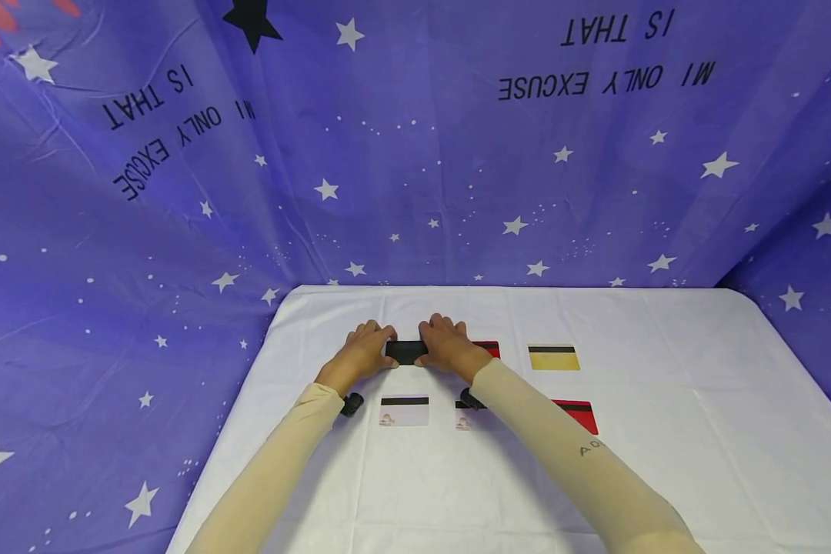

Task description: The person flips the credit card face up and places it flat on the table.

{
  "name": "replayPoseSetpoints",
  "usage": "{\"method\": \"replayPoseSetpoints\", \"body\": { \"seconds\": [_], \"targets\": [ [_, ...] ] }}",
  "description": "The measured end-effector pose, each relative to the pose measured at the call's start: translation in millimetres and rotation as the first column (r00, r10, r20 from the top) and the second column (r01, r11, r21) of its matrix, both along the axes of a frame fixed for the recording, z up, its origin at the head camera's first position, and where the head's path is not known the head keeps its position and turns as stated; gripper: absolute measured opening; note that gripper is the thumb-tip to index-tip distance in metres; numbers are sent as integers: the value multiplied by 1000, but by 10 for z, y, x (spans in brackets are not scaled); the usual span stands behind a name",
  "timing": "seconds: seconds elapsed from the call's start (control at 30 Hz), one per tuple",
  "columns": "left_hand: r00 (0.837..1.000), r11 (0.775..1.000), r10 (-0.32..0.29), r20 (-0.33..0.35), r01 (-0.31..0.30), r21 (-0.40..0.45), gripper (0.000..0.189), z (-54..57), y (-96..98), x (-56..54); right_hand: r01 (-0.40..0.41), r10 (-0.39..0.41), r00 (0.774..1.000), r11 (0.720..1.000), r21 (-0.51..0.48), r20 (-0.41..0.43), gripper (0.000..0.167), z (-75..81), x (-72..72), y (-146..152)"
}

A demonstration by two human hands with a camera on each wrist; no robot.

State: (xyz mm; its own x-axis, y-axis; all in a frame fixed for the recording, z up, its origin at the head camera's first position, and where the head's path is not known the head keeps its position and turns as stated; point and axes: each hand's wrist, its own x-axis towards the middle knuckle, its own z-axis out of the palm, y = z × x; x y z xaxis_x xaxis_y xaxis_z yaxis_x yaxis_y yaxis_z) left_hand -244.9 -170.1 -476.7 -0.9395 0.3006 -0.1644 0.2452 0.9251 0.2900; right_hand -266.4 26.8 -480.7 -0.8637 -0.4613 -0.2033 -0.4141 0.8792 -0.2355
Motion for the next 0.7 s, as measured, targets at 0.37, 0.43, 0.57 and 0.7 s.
{"method": "replayPoseSetpoints", "body": {
  "seconds": [0.37,0.43,0.57,0.7],
  "targets": [
    [1000,1000,-12,8,12,-9,50,0,18,-8,0,0,1000,1000,-3,-5,48,-7,3,10],
    [1000,1000,-19,2,19,-8,50,4,21,-6,-1,1,1000,1000,-8,-8,47,-13,-1,13],
    [999,999,-33,-11,33,-2,48,12,25,-2,-7,7,1000,1000,-8,-13,48,-25,-3,11],
    [999,999,-38,-22,38,25,39,7,26,-10,-20,20,999,1000,-8,-29,47,-43,-4,1]
  ]
}}
